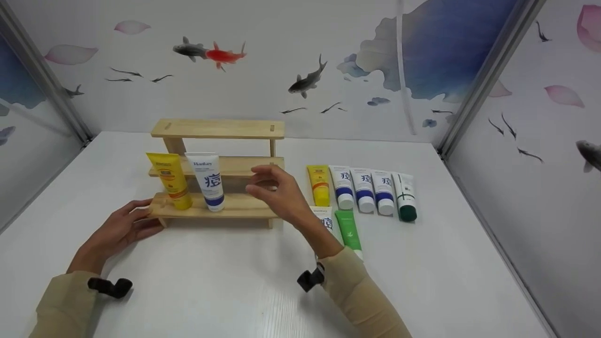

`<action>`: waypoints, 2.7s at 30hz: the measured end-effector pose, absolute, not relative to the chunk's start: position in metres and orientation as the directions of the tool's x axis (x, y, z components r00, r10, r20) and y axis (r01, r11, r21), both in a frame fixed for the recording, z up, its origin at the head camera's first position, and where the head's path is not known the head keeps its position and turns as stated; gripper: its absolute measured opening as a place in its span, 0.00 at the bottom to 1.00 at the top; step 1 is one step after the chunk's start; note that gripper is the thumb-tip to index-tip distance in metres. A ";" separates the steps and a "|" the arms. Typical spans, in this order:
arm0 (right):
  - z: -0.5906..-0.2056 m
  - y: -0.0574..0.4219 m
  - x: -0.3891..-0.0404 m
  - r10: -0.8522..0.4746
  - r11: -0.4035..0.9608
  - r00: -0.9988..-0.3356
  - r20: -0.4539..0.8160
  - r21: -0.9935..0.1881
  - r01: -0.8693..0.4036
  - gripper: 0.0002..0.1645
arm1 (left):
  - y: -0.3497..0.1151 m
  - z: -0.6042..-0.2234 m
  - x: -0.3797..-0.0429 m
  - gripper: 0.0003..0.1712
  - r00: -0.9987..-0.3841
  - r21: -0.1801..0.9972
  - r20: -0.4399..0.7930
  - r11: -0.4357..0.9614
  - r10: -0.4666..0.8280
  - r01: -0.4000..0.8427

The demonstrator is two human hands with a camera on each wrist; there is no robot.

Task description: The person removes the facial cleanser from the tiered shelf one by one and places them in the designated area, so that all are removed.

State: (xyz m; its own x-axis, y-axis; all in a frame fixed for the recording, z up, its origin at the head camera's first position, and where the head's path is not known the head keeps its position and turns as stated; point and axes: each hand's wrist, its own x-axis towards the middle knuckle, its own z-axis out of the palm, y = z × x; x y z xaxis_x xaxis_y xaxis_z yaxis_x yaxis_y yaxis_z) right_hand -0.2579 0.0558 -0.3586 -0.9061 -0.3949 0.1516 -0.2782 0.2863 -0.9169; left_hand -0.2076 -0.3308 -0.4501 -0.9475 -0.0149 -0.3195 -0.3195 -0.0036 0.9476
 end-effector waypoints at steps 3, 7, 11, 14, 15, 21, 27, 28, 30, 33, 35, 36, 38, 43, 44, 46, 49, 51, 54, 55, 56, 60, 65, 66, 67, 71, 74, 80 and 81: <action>-0.361 0.044 -0.260 -0.371 0.281 -0.916 0.150 -0.922 -0.265 0.30 | -0.331 -0.450 -0.207 0.31 -0.948 0.948 -0.317 0.004 -0.017 -0.317; -0.365 0.028 -0.265 -0.356 0.216 -0.923 0.149 -0.947 -0.237 0.30 | -0.330 -0.450 -0.207 0.31 -0.951 0.951 -0.309 0.003 -0.018 -0.309; -0.370 0.011 -0.267 -0.358 0.135 -0.919 0.167 -0.964 -0.228 0.28 | -0.331 -0.450 -0.207 0.31 -0.951 0.951 -0.309 -0.010 -0.020 -0.309; -0.375 -0.003 -0.267 -0.360 0.116 -0.914 0.188 -0.963 -0.244 0.27 | -0.331 -0.450 -0.207 0.31 -0.949 0.949 -0.314 -0.012 -0.027 -0.314; -0.376 -0.007 -0.267 -0.362 0.113 -0.912 0.193 -0.962 -0.249 0.27 | -0.332 -0.450 -0.207 0.30 -0.948 0.948 -0.317 -0.011 -0.030 -0.317; -0.384 -0.027 -0.267 -0.360 0.067 -0.905 0.227 -0.961 -0.268 0.27 | -0.331 -0.449 -0.206 0.30 -0.949 0.949 -0.315 -0.016 -0.025 -0.315; -0.387 -0.036 -0.268 -0.335 0.063 -0.923 0.190 -0.973 -0.223 0.28 | -0.331 -0.450 -0.205 0.31 -0.952 0.952 -0.307 -0.024 -0.018 -0.306; -0.387 -0.038 -0.268 -0.334 0.070 -0.925 0.180 -0.974 -0.214 0.28 | -0.332 -0.451 -0.205 0.31 -0.952 0.952 -0.306 -0.022 -0.016 -0.306; -0.388 -0.040 -0.268 -0.330 0.080 -0.930 0.164 -0.976 -0.200 0.28 | -0.332 -0.453 -0.205 0.30 -0.951 0.951 -0.310 -0.018 -0.016 -0.310; -0.389 -0.044 -0.269 -0.316 0.091 -0.937 0.152 -0.978 -0.189 0.27 | -0.332 -0.454 -0.206 0.30 -0.949 0.950 -0.314 -0.008 -0.017 -0.314; -0.389 -0.046 -0.270 -0.302 0.089 -0.940 0.160 -0.977 -0.195 0.26 | -0.331 -0.454 -0.207 0.30 -0.949 0.949 -0.314 -0.001 -0.019 -0.314; -0.389 -0.046 -0.270 -0.296 0.084 -0.940 0.168 -0.976 -0.200 0.26 | -0.330 -0.453 -0.207 0.30 -0.950 0.950 -0.313 0.002 -0.020 -0.313; -0.389 -0.047 -0.270 -0.289 0.077 -0.940 0.182 -0.974 -0.212 0.25 | -0.330 -0.452 -0.207 0.30 -0.950 0.950 -0.313 0.006 -0.020 -0.313; -0.390 -0.040 -0.266 -0.283 0.079 -0.937 0.208 -0.968 -0.238 0.23 | -0.327 -0.450 -0.208 0.31 -0.949 0.949 -0.315 0.007 -0.022 -0.315; -0.390 -0.038 -0.265 -0.282 0.079 -0.936 0.211 -0.967 -0.242 0.23 | -0.327 -0.451 -0.208 0.31 -0.949 0.949 -0.315 0.000 -0.023 -0.315; -0.388 -0.033 -0.263 -0.283 0.069 -0.934 0.218 -0.967 -0.247 0.24 | -0.327 -0.451 -0.208 0.31 -0.949 0.949 -0.314 -0.009 -0.023 -0.314; -0.385 -0.025 -0.258 -0.280 0.053 -0.933 0.225 -0.967 -0.249 0.24 | -0.328 -0.452 -0.208 0.31 -0.948 0.948 -0.317 -0.010 -0.017 -0.317; -0.385 -0.019 -0.253 -0.271 0.047 -0.936 0.224 -0.968 -0.245 0.25 | -0.330 -0.452 -0.208 0.31 -0.947 0.947 -0.320 -0.001 -0.015 -0.320; -0.386 -0.008 -0.246 -0.252 0.060 -0.944 0.212 -0.970 -0.234 0.25 | -0.332 -0.453 -0.207 0.31 -0.946 0.946 -0.324 0.009 -0.016 -0.324; -0.387 -0.004 -0.243 -0.247 0.065 -0.947 0.205 -0.972 -0.228 0.25 | -0.332 -0.452 -0.207 0.31 -0.947 0.947 -0.321 0.013 -0.016 -0.321; -0.387 -0.001 -0.241 -0.243 0.068 -0.949 0.198 -0.973 -0.221 0.25 | -0.333 -0.450 -0.206 0.31 -0.948 0.948 -0.319 0.018 -0.017 -0.319; -0.389 0.017 -0.235 -0.228 0.084 -0.956 0.184 -0.974 -0.208 0.26 | -0.333 -0.449 -0.205 0.32 -0.950 0.949 -0.313 0.023 -0.018 -0.313; -0.386 0.042 -0.232 -0.176 0.112 -0.968 0.180 -0.973 -0.201 0.27 | -0.332 -0.449 -0.205 0.32 -0.944 0.944 -0.328 0.018 -0.021 -0.328; -0.384 0.047 -0.231 -0.165 0.114 -0.970 0.179 -0.973 -0.199 0.27 | -0.331 -0.449 -0.205 0.32 -0.944 0.944 -0.329 0.014 -0.019 -0.329; -0.383 0.053 -0.231 -0.156 0.118 -0.971 0.179 -0.973 -0.198 0.27 | -0.331 -0.449 -0.206 0.32 -0.944 0.944 -0.330 0.014 -0.020 -0.330; -0.375 0.077 -0.228 -0.139 0.142 -0.973 0.186 -0.968 -0.205 0.30 | -0.330 -0.449 -0.207 0.32 -0.942 0.942 -0.335 0.012 -0.017 -0.335; -0.368 0.095 -0.225 -0.150 0.172 -0.972 0.182 -0.963 -0.207 0.32 | -0.332 -0.449 -0.207 0.32 -0.939 0.939 -0.342 0.021 -0.020 -0.343; -0.356 0.131 -0.223 -0.130 0.241 -0.972 0.194 -0.945 -0.220 0.37 | -0.333 -0.449 -0.207 0.32 -0.944 0.944 -0.330 0.018 -0.017 -0.331; -0.354 0.137 -0.223 -0.119 0.251 -0.973 0.199 -0.942 -0.224 0.37 | -0.333 -0.449 -0.207 0.32 -0.944 0.944 -0.330 0.017 -0.016 -0.330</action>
